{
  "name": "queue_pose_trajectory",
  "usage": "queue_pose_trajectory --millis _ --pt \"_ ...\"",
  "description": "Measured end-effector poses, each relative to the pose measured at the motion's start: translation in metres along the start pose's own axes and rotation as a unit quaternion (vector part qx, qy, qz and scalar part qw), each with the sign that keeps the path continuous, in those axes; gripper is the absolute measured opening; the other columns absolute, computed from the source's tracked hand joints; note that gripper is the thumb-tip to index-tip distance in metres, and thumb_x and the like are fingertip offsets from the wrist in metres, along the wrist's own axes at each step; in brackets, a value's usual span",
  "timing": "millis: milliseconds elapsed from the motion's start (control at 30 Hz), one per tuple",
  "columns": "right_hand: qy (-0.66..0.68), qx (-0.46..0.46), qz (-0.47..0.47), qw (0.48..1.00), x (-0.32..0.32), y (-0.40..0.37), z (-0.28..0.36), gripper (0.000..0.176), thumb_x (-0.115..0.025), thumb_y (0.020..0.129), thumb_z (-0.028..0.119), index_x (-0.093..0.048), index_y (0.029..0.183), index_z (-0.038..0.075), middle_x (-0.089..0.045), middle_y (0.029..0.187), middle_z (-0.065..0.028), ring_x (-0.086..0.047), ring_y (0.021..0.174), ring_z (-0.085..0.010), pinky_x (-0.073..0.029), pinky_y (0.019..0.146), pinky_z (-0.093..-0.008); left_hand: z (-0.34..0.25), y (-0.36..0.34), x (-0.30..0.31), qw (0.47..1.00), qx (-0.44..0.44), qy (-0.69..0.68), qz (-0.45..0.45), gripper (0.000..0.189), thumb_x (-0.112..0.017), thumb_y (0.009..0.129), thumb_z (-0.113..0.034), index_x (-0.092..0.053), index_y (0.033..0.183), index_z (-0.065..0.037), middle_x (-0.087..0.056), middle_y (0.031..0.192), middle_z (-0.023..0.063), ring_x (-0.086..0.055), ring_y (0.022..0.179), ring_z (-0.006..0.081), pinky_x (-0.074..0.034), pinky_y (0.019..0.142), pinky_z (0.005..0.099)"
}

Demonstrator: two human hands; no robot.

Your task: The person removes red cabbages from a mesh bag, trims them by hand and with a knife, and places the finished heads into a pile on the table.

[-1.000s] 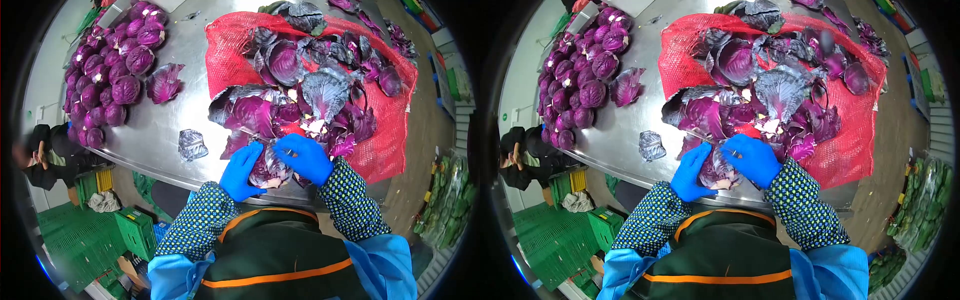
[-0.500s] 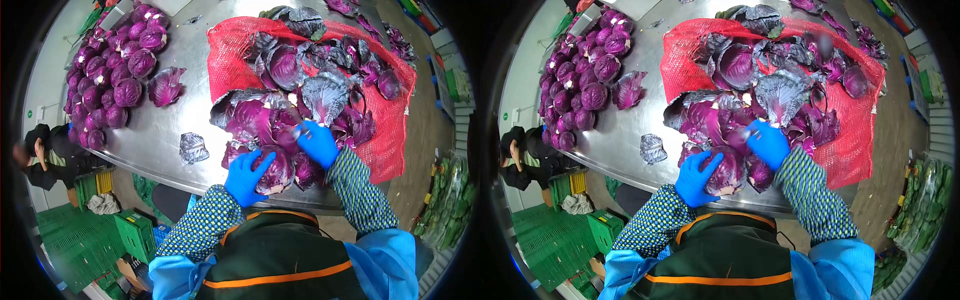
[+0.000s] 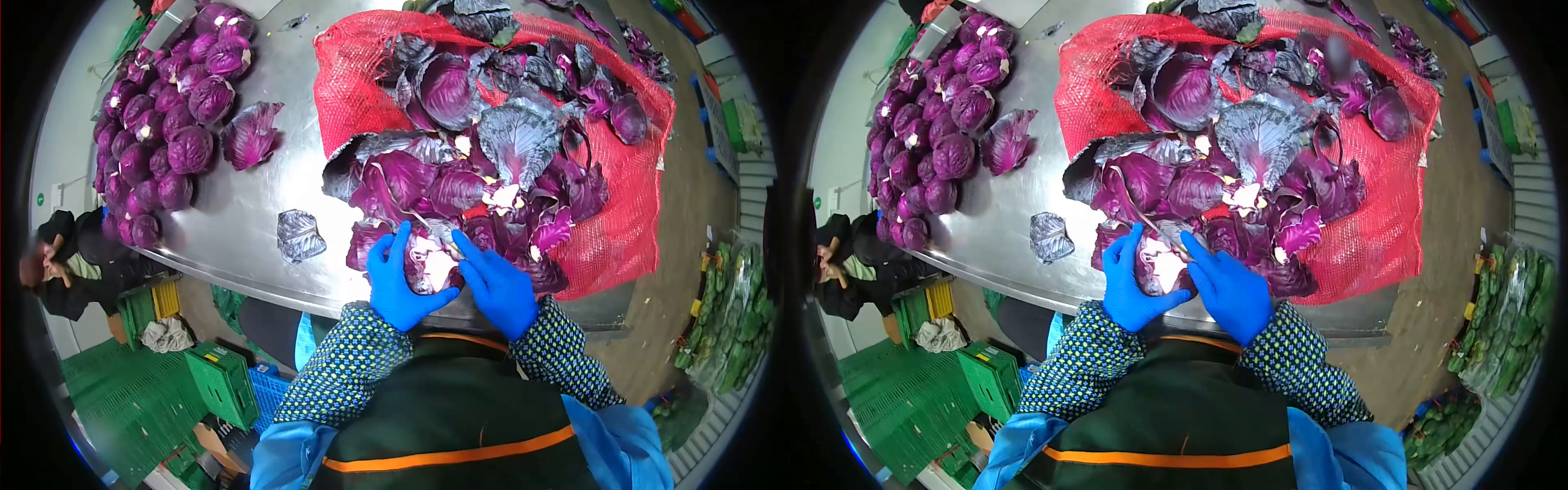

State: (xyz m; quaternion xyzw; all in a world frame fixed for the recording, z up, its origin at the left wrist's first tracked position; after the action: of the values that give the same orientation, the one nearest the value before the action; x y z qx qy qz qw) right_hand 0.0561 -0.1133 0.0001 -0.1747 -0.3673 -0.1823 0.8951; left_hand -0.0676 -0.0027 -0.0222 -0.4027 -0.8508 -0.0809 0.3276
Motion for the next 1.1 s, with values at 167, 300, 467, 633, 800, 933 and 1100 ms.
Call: queue_pose_trajectory --millis 167,300,467,633,800,933,1100 --pt "0.032 -0.194 0.085 0.977 0.027 0.040 -0.054 0.042 -0.039 0.096 0.033 -0.044 0.132 0.011 -0.057 0.114 -0.0219 -0.058 0.101 -0.0369 -0.047 0.085 -0.0372 0.005 -0.005 -0.005 0.999 -0.009 0.021 -0.023 0.113 -0.086 0.047 -0.039 -0.028 0.139 -0.008 -0.035 0.122 0.0258 -0.038 0.111 0.0405 -0.035 0.095 0.0500" --pt "0.403 -0.087 0.052 0.909 -0.004 0.030 -0.042 0.054 -0.062 0.086 0.017 -0.042 0.134 0.006 -0.055 0.120 -0.0083 -0.049 0.108 -0.0166 -0.039 0.095 -0.0299 0.005 -0.020 -0.008 0.999 0.015 0.032 -0.025 0.117 -0.086 0.047 -0.041 -0.024 0.141 -0.009 -0.034 0.122 0.0271 -0.036 0.113 0.0415 -0.035 0.095 0.0510" --pt "0.219 -0.047 0.055 0.973 -0.011 0.032 -0.033 0.044 -0.067 0.081 0.027 -0.057 0.116 0.003 -0.062 0.107 -0.0155 -0.061 0.097 -0.0247 -0.048 0.078 -0.0324 -0.003 -0.001 0.016 0.994 0.050 0.048 0.087 0.094 -0.081 0.058 -0.040 -0.038 0.135 -0.008 -0.046 0.110 0.0245 -0.044 0.106 0.0379 -0.040 0.088 0.0471" --pt "0.316 -0.131 0.035 0.939 0.005 0.063 -0.051 0.022 -0.063 0.084 0.022 -0.062 0.089 0.001 -0.058 0.069 -0.0025 -0.053 0.058 -0.0090 -0.044 0.054 -0.0258 -0.005 0.008 0.016 0.994 -0.106 -0.009 -0.021 0.060 -0.083 0.060 -0.026 -0.050 0.105 -0.005 -0.047 0.110 0.0179 -0.048 0.103 0.0336 -0.040 0.090 0.0417" --pt "0.553 -0.195 -0.117 0.802 0.027 0.093 -0.093 0.033 -0.062 0.085 0.021 -0.053 0.113 0.006 -0.059 0.077 -0.0002 -0.053 0.057 -0.0092 -0.038 0.044 -0.0222 -0.011 -0.003 0.015 0.991 -0.080 0.018 0.101 0.061 -0.080 0.066 -0.029 -0.054 0.116 -0.007 -0.049 0.113 0.0172 -0.052 0.103 0.0317 -0.045 0.089 0.0365" --pt "0.467 -0.158 -0.078 0.866 0.047 0.060 -0.034 0.047 -0.065 0.083 0.023 -0.046 0.122 0.004 -0.053 0.080 0.0031 -0.048 0.062 -0.0044 -0.041 0.052 -0.0204 -0.007 -0.003 0.023 0.991 -0.112 0.072 0.013 0.044 -0.071 0.077 -0.026 -0.059 0.116 -0.011 -0.054 0.109 0.0175 -0.057 0.094 0.0313 -0.048 0.077 0.0384" --pt "0.331 -0.183 0.077 0.923 -0.035 0.004 -0.037 0.073 -0.077 0.072 0.025 -0.041 0.132 0.003 -0.041 0.132 -0.0195 -0.040 0.123 -0.0273 -0.033 0.101 -0.0367 0.061 0.020 0.025 0.996 0.042 0.002 -0.074 0.020 -0.050 0.091 -0.020 -0.062 0.104 -0.012 -0.059 0.079 0.0148 -0.060 0.073 0.0274 -0.049 0.066 0.0344"
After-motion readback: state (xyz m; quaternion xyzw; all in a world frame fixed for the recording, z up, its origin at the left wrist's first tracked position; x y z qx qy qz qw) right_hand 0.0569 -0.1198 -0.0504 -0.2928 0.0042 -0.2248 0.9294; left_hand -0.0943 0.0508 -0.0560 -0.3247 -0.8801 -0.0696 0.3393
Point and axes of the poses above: each hand's wrist, its own y-axis towards the middle knuckle, its own x-axis out of the back of the hand, z = x × y, the point moved 6 cm from there along y, towards the middle knuckle
